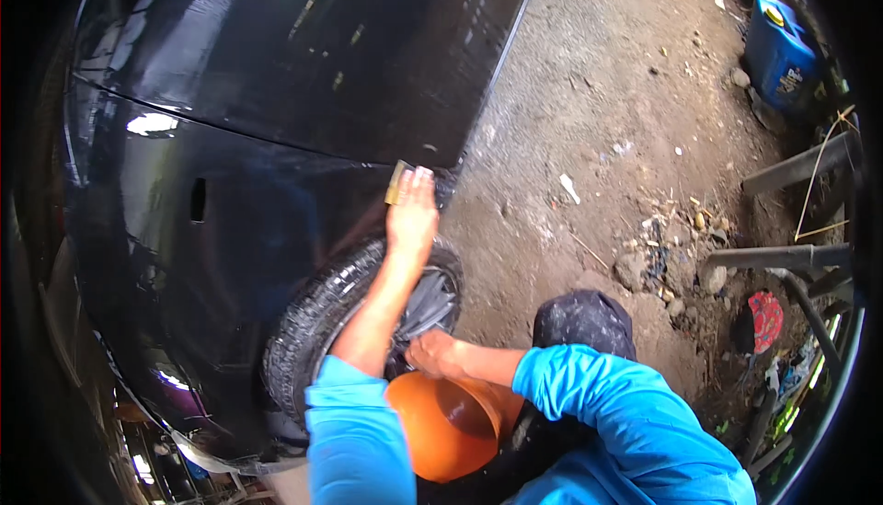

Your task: Sanding the body panels of a black car using wet sandpaper to prepare it for repair or painting.

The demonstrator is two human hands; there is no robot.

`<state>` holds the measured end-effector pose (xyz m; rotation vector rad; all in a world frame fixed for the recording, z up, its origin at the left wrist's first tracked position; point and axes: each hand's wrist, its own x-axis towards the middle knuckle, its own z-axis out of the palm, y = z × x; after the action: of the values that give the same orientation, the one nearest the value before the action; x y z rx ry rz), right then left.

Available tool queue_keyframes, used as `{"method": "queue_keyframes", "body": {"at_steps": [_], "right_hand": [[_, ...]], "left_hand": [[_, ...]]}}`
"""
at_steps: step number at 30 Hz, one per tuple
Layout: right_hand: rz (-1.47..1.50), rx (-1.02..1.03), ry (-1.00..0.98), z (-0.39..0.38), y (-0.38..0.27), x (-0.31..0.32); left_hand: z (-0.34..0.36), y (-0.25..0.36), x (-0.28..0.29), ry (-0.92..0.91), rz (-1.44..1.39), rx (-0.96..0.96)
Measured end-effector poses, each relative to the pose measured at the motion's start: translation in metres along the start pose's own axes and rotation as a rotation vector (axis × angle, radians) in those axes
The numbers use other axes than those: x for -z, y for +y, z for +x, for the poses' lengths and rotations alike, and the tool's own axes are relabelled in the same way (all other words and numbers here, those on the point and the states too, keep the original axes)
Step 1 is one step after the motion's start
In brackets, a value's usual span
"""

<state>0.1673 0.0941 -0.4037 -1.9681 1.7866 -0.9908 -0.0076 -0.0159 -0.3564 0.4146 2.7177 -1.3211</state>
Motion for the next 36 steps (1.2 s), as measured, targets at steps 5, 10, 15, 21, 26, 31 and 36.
{"method": "queue_keyframes", "body": {"at_steps": [5, 10, 15, 21, 26, 31, 36], "right_hand": [[-0.133, -0.064, 0.413, -0.034, 0.022, -0.006], [-0.038, 0.025, 0.391, -0.008, -0.005, -0.016], [-0.134, -0.020, 0.304, -0.017, 0.006, 0.002], [-0.291, -0.089, 0.518, -0.041, 0.015, 0.005], [0.124, -0.071, 0.159, -0.006, -0.014, 0.024], [-0.194, -0.104, 0.259, -0.020, -0.009, 0.006], [-0.030, -0.082, 0.384, -0.017, -0.009, 0.009]], "left_hand": [[-0.025, -0.047, 0.091, 0.277, -0.196, 0.204], [0.008, -0.001, 0.039, 0.111, 0.135, 0.075], [0.033, 0.028, -0.024, -0.009, -0.047, -0.035], [-0.024, -0.013, 0.044, 0.075, -0.072, -0.033], [0.022, 0.019, 0.004, 0.098, 0.112, -0.039], [0.006, 0.009, 0.013, -0.006, 0.044, -0.065], [-0.048, -0.011, 0.053, 0.074, -0.050, -0.028]]}}
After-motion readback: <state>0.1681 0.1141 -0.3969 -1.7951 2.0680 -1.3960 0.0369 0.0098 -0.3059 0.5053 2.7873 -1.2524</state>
